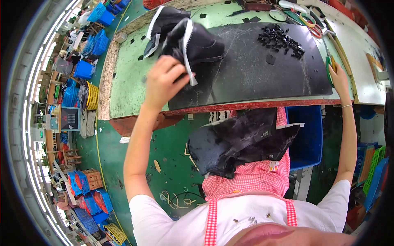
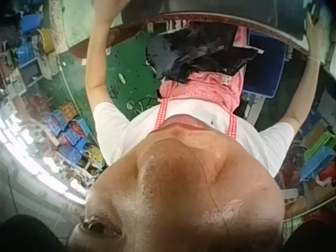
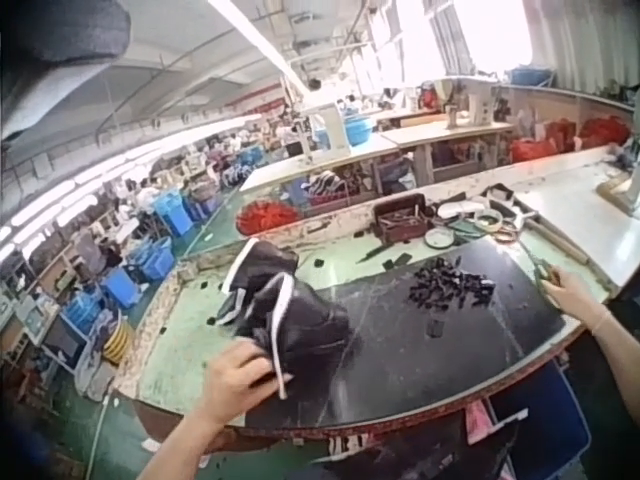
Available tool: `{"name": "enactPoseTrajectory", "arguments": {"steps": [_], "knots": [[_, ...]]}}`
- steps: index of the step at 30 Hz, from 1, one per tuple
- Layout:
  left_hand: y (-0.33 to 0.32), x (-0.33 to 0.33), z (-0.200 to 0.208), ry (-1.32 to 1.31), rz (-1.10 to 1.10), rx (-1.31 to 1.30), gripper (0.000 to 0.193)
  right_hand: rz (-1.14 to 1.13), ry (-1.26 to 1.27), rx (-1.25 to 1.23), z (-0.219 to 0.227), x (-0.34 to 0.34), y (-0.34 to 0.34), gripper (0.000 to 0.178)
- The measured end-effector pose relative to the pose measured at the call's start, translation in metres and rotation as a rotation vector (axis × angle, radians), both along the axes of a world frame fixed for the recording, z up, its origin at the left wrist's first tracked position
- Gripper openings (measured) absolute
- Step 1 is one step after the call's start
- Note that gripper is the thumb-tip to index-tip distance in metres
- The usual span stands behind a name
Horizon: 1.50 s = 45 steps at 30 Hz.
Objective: Assembling shoe components, trimming materials with scissors, and organizing parts into a basket.
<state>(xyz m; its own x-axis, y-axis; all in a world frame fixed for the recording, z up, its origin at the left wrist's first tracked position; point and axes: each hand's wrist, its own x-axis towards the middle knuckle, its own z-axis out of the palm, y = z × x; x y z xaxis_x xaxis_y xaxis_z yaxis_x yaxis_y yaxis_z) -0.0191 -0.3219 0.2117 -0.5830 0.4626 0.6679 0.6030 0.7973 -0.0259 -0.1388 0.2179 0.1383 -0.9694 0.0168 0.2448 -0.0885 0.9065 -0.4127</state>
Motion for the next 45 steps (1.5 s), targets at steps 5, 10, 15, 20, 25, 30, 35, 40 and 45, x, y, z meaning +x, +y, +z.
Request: {"name": "enactPoseTrajectory", "arguments": {"steps": [5,10,15,20,25,30,35,40,45], "knots": [[-0.102,0.001,-0.026,-0.54,-0.352,0.991,0.033,-0.092,-0.043,0.267,-0.017,-0.006,0.049,0.041],[-0.03,-0.049,0.008,-0.94,0.461,0.76,0.064,0.08,0.257,-0.022,0.019,0.014,-0.02,0.018],[-0.023,-0.043,0.019,-0.763,0.525,0.622,0.06,0.663,-0.354,-0.384,0.061,0.088,-0.147,0.01],[-0.1,-0.033,0.089,-0.319,0.455,0.909,0.038,1.094,-0.601,-0.314,0.017,0.148,-0.187,0.023],[-0.213,-0.11,0.005,-0.526,0.965,0.52,0.078,1.105,-0.262,-0.256,-0.054,0.165,-0.235,0.045],[-0.21,-0.092,-0.082,-0.761,0.729,0.883,0.082,0.957,-0.169,-0.04,-0.093,0.159,-0.251,0.044],[-0.109,0.03,-0.066,-0.193,0.289,0.688,0.017,1.055,-0.364,-0.136,-0.051,0.165,-0.234,0.034],[-0.011,0.146,-0.095,-0.971,-0.143,0.033,0.049,0.809,-0.341,-0.038,-0.076,0.173,-0.183,0.042],[0.022,0.192,-0.134,-1.128,-0.059,0.089,0.075,0.756,-0.473,-0.117,-0.077,0.169,-0.188,0.05]]}}
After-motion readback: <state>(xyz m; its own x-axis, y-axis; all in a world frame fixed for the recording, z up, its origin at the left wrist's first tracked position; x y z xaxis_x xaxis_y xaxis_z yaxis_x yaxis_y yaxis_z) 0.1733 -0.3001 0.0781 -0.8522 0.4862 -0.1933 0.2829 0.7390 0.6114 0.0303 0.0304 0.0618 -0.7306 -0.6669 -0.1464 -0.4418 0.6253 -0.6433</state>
